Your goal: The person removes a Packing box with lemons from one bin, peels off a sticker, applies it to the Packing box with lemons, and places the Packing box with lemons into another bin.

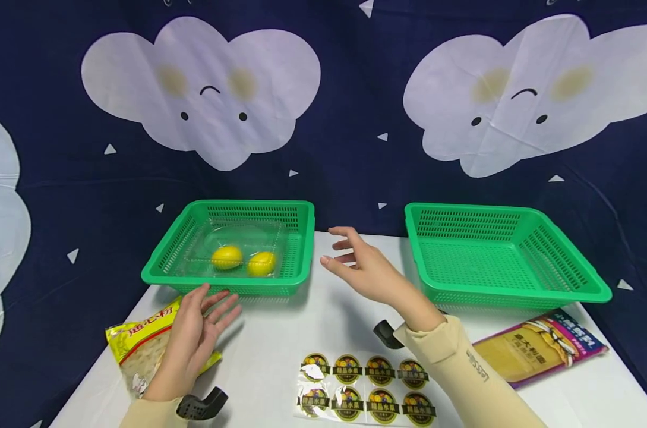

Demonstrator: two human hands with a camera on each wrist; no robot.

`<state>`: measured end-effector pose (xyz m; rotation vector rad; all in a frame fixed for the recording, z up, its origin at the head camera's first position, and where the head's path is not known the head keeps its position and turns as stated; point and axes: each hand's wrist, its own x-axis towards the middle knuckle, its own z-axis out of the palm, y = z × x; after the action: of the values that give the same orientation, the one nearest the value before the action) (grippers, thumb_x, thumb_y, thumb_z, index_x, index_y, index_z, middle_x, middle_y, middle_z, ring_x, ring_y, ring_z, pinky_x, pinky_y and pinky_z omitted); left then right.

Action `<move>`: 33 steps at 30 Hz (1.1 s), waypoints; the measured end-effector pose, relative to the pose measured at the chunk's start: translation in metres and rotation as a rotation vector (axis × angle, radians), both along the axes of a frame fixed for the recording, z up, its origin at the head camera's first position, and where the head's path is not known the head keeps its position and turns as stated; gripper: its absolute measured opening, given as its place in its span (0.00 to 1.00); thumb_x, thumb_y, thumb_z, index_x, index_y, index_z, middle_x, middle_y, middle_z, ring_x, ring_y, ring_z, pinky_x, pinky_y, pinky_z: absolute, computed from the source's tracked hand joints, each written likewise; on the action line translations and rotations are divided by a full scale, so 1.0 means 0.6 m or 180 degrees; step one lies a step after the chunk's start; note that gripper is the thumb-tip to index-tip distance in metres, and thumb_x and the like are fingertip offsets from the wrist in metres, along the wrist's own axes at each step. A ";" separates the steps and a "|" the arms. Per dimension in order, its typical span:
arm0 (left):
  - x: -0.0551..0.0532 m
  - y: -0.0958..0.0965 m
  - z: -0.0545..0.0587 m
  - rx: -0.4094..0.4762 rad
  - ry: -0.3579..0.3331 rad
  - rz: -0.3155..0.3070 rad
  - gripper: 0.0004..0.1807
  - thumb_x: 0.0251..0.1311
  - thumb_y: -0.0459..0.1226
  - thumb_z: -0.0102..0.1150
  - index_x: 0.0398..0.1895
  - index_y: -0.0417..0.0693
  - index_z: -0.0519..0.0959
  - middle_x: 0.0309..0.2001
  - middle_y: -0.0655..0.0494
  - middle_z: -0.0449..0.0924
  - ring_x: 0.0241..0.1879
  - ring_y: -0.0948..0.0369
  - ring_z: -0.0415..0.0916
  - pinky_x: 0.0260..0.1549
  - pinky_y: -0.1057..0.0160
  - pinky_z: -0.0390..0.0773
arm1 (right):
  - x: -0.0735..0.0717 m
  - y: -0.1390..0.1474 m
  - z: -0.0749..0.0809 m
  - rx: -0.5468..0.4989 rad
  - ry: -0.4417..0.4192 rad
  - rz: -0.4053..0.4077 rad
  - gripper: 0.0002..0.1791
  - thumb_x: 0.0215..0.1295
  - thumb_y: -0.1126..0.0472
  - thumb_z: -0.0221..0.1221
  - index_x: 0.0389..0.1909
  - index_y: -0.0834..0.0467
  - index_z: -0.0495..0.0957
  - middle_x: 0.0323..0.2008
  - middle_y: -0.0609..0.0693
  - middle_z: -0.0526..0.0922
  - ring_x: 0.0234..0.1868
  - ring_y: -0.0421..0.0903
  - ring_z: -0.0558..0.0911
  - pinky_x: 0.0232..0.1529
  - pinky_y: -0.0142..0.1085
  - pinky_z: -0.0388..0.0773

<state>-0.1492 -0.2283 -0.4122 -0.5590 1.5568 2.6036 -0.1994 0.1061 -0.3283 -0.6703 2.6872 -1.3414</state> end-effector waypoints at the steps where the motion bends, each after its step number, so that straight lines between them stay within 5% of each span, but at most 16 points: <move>1: -0.003 0.001 0.000 0.0072 -0.0005 0.0036 0.32 0.84 0.55 0.44 0.78 0.63 0.44 0.67 0.52 0.61 0.69 0.56 0.77 0.69 0.56 0.82 | -0.006 -0.006 0.001 -0.0053 -0.0109 -0.0017 0.35 0.80 0.45 0.60 0.80 0.49 0.60 0.70 0.59 0.79 0.65 0.57 0.85 0.65 0.53 0.84; 5: -0.015 0.003 -0.004 0.0263 0.0015 0.0199 0.21 0.84 0.54 0.44 0.68 0.64 0.52 0.66 0.51 0.58 0.74 0.50 0.71 0.69 0.55 0.82 | -0.030 -0.028 0.001 -0.0405 -0.0590 -0.0040 0.37 0.81 0.44 0.58 0.82 0.49 0.57 0.69 0.59 0.79 0.63 0.56 0.86 0.64 0.51 0.85; 10: -0.028 0.004 -0.010 0.0181 0.0064 0.0357 0.14 0.83 0.53 0.44 0.56 0.59 0.56 0.63 0.50 0.61 0.65 0.53 0.78 0.66 0.57 0.84 | -0.058 -0.060 0.001 -0.0871 -0.1105 -0.0023 0.39 0.82 0.47 0.58 0.84 0.54 0.53 0.69 0.62 0.77 0.65 0.60 0.85 0.66 0.48 0.85; 18: -0.036 0.005 -0.009 0.0189 0.0127 0.0412 0.07 0.84 0.49 0.45 0.55 0.61 0.64 0.55 0.51 0.65 0.50 0.56 0.87 0.64 0.57 0.85 | -0.091 -0.111 0.002 -0.1064 -0.1612 -0.0099 0.41 0.82 0.46 0.58 0.84 0.53 0.51 0.75 0.64 0.67 0.70 0.64 0.80 0.70 0.50 0.82; 33: -0.032 0.006 -0.014 0.0022 0.0208 0.0468 0.10 0.83 0.49 0.46 0.49 0.55 0.63 0.51 0.52 0.69 0.54 0.54 0.88 0.61 0.54 0.87 | -0.136 -0.172 -0.007 -0.1290 -0.2361 -0.0433 0.52 0.79 0.39 0.60 0.89 0.49 0.39 0.84 0.71 0.50 0.80 0.73 0.64 0.80 0.57 0.69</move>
<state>-0.1685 -0.2247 -0.4205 -0.6165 1.5817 2.7603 -0.2811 0.0026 -0.3327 0.0266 1.9149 -1.7455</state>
